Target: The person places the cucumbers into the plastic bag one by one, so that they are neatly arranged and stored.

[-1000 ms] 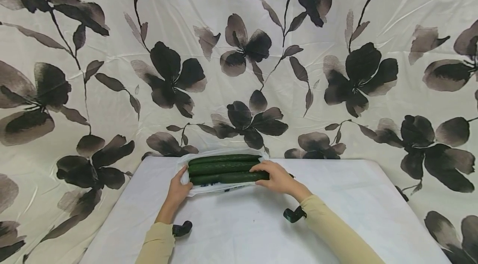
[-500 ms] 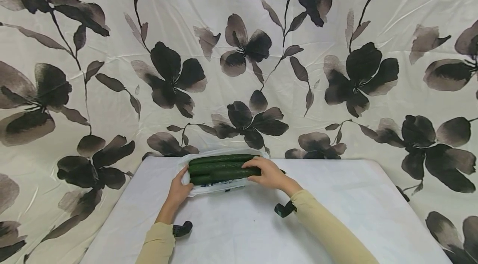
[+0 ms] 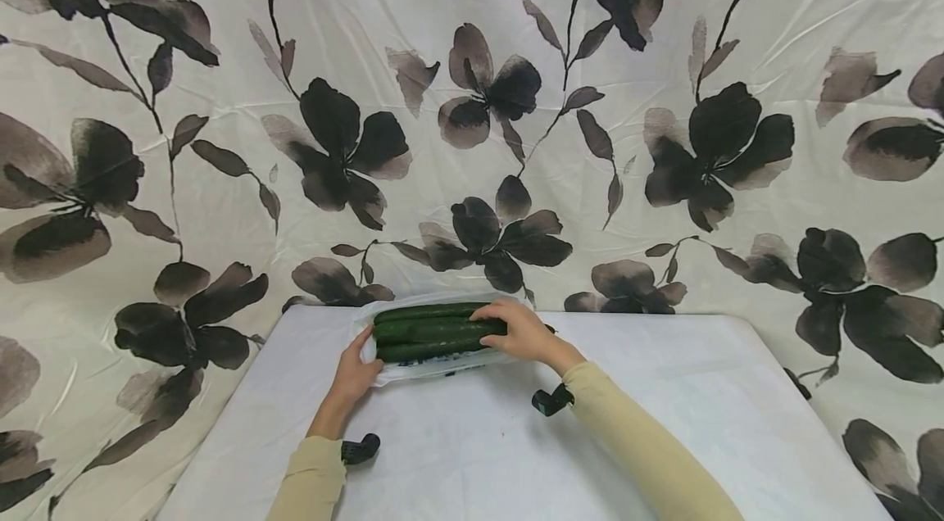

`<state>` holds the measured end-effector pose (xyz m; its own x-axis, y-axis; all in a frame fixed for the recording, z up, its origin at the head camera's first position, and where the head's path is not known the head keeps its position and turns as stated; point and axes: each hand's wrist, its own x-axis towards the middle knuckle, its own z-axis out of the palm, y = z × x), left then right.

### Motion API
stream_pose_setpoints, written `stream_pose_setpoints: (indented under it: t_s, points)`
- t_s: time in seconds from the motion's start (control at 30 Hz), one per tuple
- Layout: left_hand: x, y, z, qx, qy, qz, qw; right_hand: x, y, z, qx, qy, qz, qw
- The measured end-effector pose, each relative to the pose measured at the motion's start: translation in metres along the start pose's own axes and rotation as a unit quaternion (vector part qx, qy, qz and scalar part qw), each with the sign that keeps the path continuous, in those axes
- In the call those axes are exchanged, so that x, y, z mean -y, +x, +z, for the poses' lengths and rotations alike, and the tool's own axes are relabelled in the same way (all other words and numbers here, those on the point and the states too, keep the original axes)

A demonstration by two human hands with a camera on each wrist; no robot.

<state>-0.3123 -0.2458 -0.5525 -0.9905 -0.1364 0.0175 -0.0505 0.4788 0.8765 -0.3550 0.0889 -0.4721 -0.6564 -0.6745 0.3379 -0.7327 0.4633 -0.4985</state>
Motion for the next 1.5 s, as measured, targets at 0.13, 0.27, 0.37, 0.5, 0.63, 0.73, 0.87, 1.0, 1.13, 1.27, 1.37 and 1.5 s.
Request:
stream_pose_setpoints:
  t_s: [0.13, 0.27, 0.37, 0.5, 0.63, 0.73, 0.87, 1.0, 1.13, 1.27, 1.37, 1.5]
  points:
    - [0.001, 0.001, 0.0, 0.002, -0.004, 0.003, 1.0, -0.002, 0.005, 0.003, -0.001, -0.002, -0.003, 1.0]
    - [0.002, 0.001, 0.001, 0.002, -0.005, 0.004, 1.0, -0.003, 0.01, 0.003, -0.004, -0.004, 0.0, 1.0]
    - [0.002, 0.001, 0.001, 0.0, -0.006, 0.003, 1.0, -0.003, 0.015, 0.002, -0.006, -0.009, 0.001, 0.9999]
    - [0.002, 0.002, 0.001, -0.002, -0.009, 0.001, 1.0, -0.004, 0.021, 0.002, -0.008, -0.018, 0.006, 0.9998]
    - [0.001, 0.001, -0.001, -0.009, -0.01, 0.0, 0.9999, -0.005, 0.029, 0.005, -0.014, -0.02, 0.013, 0.9996]
    - [0.002, 0.002, -0.001, -0.015, -0.013, -0.001, 0.9998, -0.008, 0.035, 0.008, -0.022, -0.022, 0.011, 0.9995]
    - [0.003, 0.003, -0.001, -0.017, -0.022, -0.003, 0.9996, -0.011, 0.04, 0.011, -0.033, -0.024, 0.006, 0.9991]
    - [0.001, 0.002, -0.001, -0.018, -0.027, -0.004, 0.9995, -0.015, 0.044, 0.015, -0.038, -0.027, 0.006, 0.9989]
    - [-0.003, 0.0, 0.001, -0.019, -0.025, -0.011, 0.9994, -0.019, 0.046, 0.016, -0.039, -0.037, 0.012, 0.9985]
    - [-0.004, -0.002, 0.001, -0.023, -0.025, -0.02, 0.9992, -0.021, 0.05, 0.02, -0.033, -0.042, 0.027, 0.9982]
    - [-0.003, -0.003, 0.001, -0.027, -0.024, -0.017, 0.9992, -0.02, 0.055, 0.024, -0.02, -0.044, 0.038, 0.9981]
    - [-0.001, -0.002, 0.0, -0.031, -0.022, -0.01, 0.9992, -0.018, 0.061, 0.027, -0.007, -0.04, 0.044, 0.9982]
